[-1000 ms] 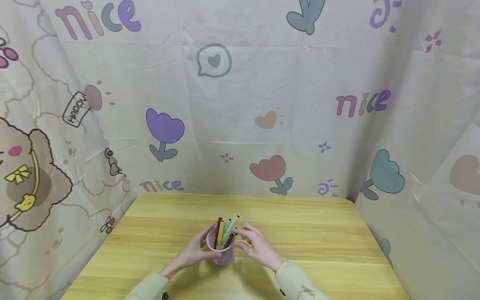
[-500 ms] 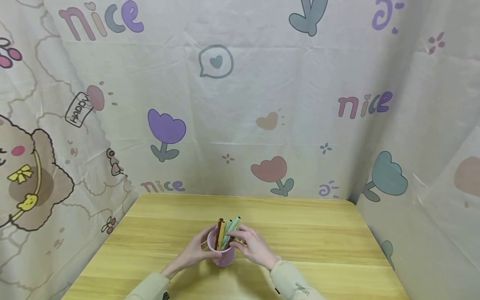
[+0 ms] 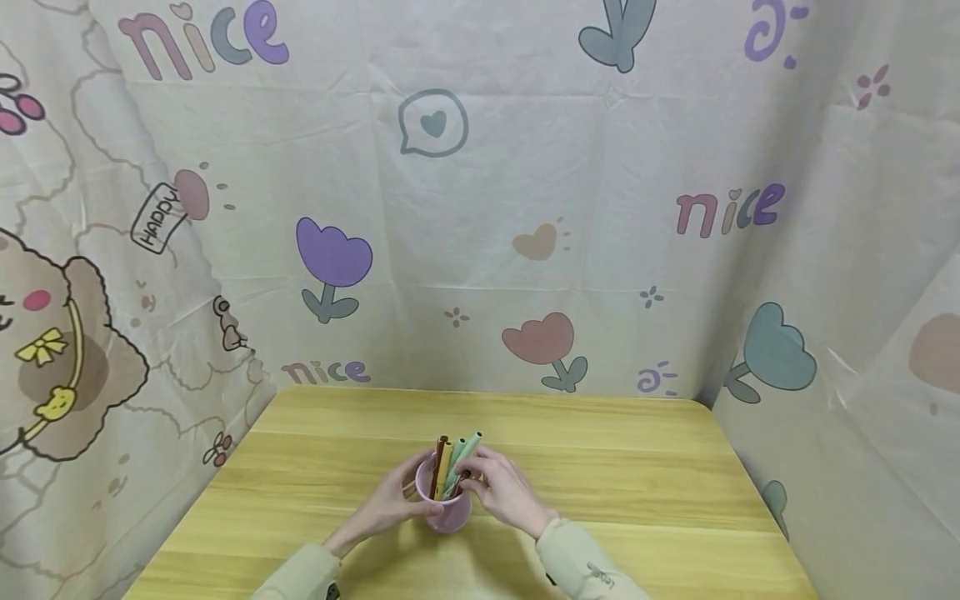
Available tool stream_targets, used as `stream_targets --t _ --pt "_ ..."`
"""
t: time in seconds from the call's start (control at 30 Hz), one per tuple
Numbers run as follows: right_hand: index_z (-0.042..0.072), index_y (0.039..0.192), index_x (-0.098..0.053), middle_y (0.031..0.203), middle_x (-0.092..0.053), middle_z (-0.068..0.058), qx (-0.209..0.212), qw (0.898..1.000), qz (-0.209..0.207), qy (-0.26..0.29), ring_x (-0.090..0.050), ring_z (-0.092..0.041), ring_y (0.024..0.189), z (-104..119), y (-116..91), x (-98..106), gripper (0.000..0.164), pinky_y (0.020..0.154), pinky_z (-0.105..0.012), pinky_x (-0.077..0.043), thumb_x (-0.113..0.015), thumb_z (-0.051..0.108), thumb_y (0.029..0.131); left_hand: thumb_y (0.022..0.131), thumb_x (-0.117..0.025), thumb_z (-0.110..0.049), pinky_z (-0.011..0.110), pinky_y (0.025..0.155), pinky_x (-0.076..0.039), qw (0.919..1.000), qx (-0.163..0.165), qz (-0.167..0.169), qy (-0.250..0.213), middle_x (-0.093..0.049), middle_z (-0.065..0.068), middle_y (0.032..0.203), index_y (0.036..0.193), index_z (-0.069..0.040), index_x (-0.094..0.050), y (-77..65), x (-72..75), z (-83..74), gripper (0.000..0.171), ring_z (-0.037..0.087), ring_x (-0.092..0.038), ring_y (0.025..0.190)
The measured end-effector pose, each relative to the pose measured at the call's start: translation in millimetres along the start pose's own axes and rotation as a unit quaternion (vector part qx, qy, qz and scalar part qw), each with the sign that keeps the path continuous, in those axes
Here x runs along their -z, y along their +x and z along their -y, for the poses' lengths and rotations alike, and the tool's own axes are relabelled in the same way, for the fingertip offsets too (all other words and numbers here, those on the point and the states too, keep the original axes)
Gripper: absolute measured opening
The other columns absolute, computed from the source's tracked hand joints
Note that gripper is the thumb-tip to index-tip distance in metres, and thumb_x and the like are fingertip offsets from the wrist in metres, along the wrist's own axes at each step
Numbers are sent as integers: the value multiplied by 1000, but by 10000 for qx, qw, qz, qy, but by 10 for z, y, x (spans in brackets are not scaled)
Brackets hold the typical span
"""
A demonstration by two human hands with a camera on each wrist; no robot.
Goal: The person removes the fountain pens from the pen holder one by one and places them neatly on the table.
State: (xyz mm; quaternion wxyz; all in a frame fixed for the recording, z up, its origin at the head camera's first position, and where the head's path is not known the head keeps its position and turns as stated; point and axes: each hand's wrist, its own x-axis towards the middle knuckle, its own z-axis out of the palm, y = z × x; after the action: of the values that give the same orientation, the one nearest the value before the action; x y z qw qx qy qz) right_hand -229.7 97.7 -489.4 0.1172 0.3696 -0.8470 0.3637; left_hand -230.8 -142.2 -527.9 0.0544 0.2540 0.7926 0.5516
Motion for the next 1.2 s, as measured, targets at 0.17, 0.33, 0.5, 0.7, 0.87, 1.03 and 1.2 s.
stream_targets --t 0.17,0.33,0.5,0.7,0.87,1.03,1.2 --pt "3 103 -73 98 -65 -2 -264 9994 154 169 -53 0 75 12 29 47 18 63 -13 -50 -74 3 85 82 -83 -15 65 117 -34 10000 -8 26 -4 -37 33 155 153 9 -28 9 -8 -11 92 51 -41 141" --pt "4 100 -73 97 -63 -1 -504 9979 134 387 -44 2 67 42 59 149 14 58 -12 -44 -75 7 86 82 -83 -15 67 116 -34 10000 -58 3 40 -39 33 154 152 9 -29 6 -4 -14 92 51 -43 139" --pt "3 100 -71 101 -66 -5 -613 9958 -34 685 -45 1 70 69 66 253 14 60 -15 -45 -73 7 87 82 -83 -15 68 116 -33 10000 -74 21 -10 -38 33 154 152 8 -29 0 0 -12 91 52 -41 140" --pt "1 104 -69 106 -71 -15 -649 9932 -185 947 -57 -8 78 88 51 364 16 67 -18 -52 -71 5 89 82 -83 -14 68 117 -33 10000 -37 10 -52 -37 33 155 153 7 -29 -6 -5 -7 91 52 -41 141" --pt "1 111 -67 101 -71 -18 -1149 9817 -160 1507 -61 -5 74 100 17 462 18 61 -19 -54 -67 6 93 82 -83 -15 66 117 -32 10000 56 -33 6 -36 34 156 153 9 -28 -5 -11 -9 93 51 -40 141" --pt "-6 112 -64 88 -68 -23 -931 9716 -399 2137 -56 1 66 -5 -23 512 19 52 -19 -51 -62 5 97 82 -83 -14 67 118 -30 9999 103 -6 -77 -32 35 157 152 12 -24 -5 -15 3 95 53 -38 142" --pt "-11 112 -60 104 -72 -26 -794 9541 -680 2805 -64 -5 72 -112 -84 555 18 55 -24 -57 -58 1 99 81 -83 -13 67 118 -30 9998 131 -14 -121 -31 35 157 153 12 -24 -6 -22 8 96 54 -37 142"
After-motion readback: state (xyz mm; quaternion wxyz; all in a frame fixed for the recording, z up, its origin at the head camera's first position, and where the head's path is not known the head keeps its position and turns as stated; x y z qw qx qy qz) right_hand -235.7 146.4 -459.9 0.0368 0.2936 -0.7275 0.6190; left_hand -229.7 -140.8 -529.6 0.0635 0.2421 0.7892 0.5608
